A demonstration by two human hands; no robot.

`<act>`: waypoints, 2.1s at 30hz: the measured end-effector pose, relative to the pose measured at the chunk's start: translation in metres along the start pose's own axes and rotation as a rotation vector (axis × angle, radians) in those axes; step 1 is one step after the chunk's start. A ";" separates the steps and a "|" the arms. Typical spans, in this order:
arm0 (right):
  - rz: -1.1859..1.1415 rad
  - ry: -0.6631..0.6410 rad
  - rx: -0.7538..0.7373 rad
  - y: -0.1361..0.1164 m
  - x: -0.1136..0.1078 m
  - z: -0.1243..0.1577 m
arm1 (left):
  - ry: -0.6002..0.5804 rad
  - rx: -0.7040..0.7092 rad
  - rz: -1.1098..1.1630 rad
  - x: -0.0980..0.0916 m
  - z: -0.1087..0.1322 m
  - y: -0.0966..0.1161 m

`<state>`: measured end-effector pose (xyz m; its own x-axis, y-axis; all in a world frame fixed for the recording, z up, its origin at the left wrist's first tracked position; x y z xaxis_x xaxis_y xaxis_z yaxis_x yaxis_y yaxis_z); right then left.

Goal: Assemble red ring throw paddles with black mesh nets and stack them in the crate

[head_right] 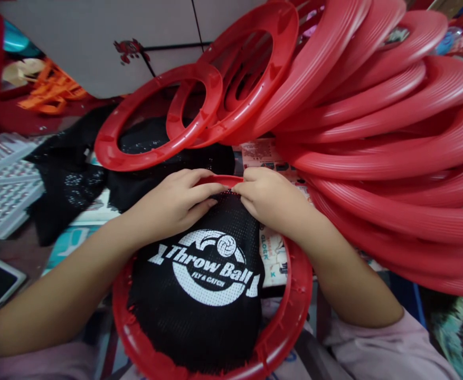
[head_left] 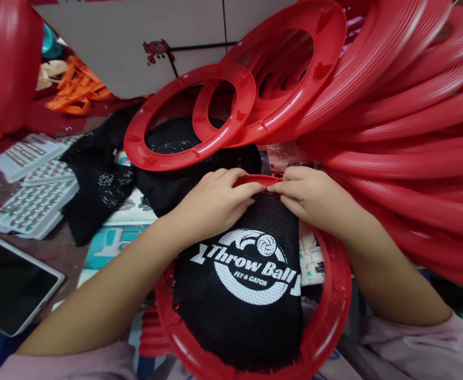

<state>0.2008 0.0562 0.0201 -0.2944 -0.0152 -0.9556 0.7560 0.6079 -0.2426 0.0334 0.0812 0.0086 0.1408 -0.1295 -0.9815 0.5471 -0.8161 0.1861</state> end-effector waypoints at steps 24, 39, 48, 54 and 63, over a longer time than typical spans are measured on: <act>0.138 -0.483 0.143 -0.040 -0.001 0.017 | -0.082 -0.302 -0.242 -0.017 0.006 -0.002; 0.233 -0.664 0.290 -0.047 0.016 0.008 | -0.063 -0.408 -0.183 -0.037 0.013 -0.007; 0.147 -0.628 0.134 -0.049 0.018 0.007 | 0.123 -0.070 0.206 -0.022 0.004 -0.003; -0.034 -0.483 0.227 -0.041 0.006 0.008 | 0.024 -0.087 0.367 -0.014 0.002 -0.006; -0.652 -0.179 0.242 -0.024 -0.010 0.009 | 0.038 -0.144 0.511 -0.015 0.003 -0.017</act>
<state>0.1912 0.0344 0.0340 -0.6459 -0.4576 -0.6111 0.5734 0.2377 -0.7840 0.0194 0.0954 0.0205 0.4475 -0.4676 -0.7623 0.5085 -0.5681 0.6470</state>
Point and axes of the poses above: each hand's wrist, its own z-axis away from the middle knuckle, its own x-axis out of the palm, y = z × x, the point moved 4 cm from there along -z, towards the middle knuckle, and after that the axes turned 5 degrees about -y, right-handed, at the moved point
